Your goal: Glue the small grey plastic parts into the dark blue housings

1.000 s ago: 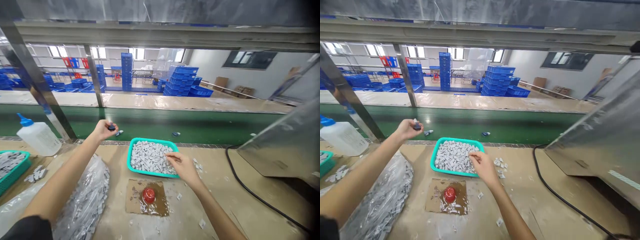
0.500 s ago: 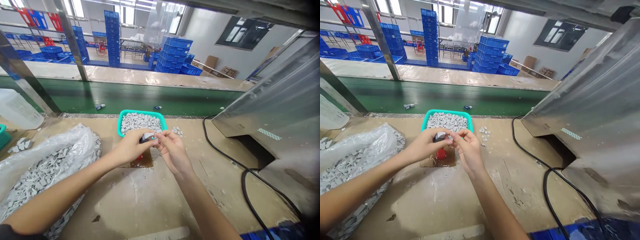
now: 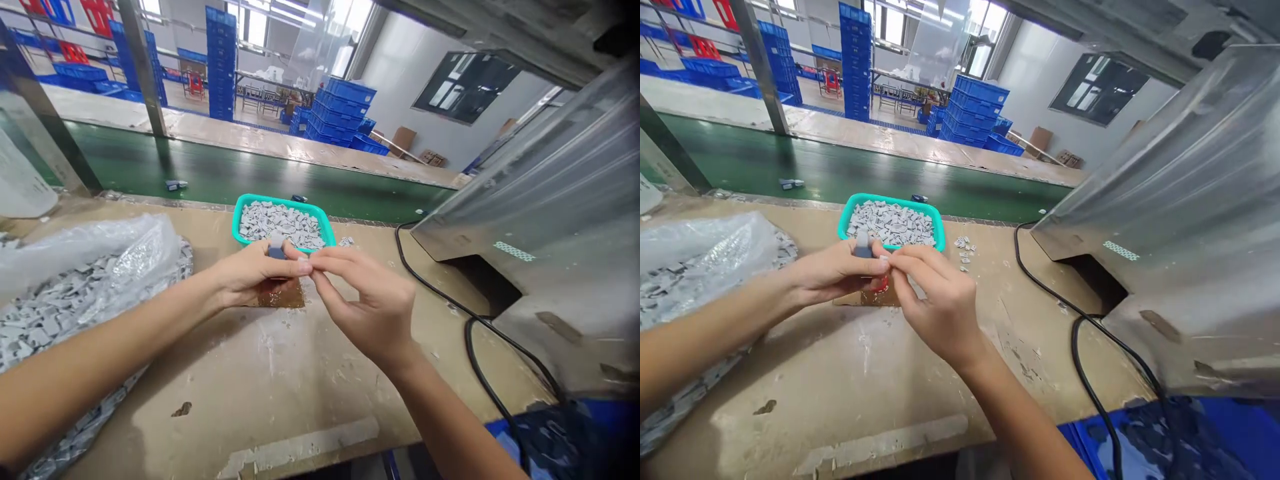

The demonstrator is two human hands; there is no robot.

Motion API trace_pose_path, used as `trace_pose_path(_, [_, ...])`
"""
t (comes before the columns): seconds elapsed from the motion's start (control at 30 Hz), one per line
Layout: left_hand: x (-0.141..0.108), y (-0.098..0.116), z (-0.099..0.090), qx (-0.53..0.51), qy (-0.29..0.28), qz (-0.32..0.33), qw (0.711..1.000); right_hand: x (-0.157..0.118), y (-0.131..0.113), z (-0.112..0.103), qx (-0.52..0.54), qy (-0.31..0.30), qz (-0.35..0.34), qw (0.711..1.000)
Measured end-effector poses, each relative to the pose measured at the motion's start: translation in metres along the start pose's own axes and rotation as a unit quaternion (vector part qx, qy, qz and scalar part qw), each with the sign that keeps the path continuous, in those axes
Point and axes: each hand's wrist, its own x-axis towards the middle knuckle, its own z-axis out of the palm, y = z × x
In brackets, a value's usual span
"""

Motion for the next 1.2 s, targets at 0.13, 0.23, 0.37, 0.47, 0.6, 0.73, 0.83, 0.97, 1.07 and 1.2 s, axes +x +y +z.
trace_pose_path(0.13, [-0.002,-0.003,0.001,-0.11,-0.046,-0.051,0.992,-0.003,-0.004,-0.002,-0.075,0.013,-0.08,0.994])
trace_pose_path(0.23, [-0.002,-0.005,0.001,-0.156,-0.084,-0.078,0.981,-0.002,-0.005,-0.003,-0.109,0.003,-0.113,0.988])
trace_pose_path(0.37, [0.002,-0.004,-0.004,-0.059,-0.078,-0.044,0.994,-0.011,0.004,0.002,-0.089,-0.028,-0.065,0.993])
trace_pose_path(0.47, [0.005,0.004,-0.012,0.043,0.038,0.005,0.998,-0.034,0.021,0.011,-0.037,-0.1,0.058,0.993])
trace_pose_path(0.6, [0.01,0.013,-0.025,-0.02,0.121,0.041,0.992,-0.065,0.039,0.022,-0.024,-0.194,0.126,0.973])
trace_pose_path(0.73, [0.01,0.014,-0.029,-0.067,0.096,0.079,0.99,-0.074,0.041,0.028,-0.03,-0.214,0.115,0.97])
trace_pose_path(0.83, [0.006,0.015,-0.028,-0.046,0.033,0.03,0.998,-0.072,0.039,0.028,-0.028,-0.218,0.102,0.97])
trace_pose_path(0.97, [0.003,0.015,-0.028,-0.011,0.035,0.017,0.999,-0.071,0.04,0.028,-0.034,-0.216,0.096,0.971])
trace_pose_path(1.07, [0.005,0.013,-0.03,-0.01,0.033,0.06,0.998,-0.072,0.04,0.028,-0.035,-0.213,0.086,0.973])
trace_pose_path(1.2, [0.006,0.009,-0.03,0.001,0.04,0.097,0.994,-0.067,0.039,0.024,-0.026,-0.196,0.085,0.977])
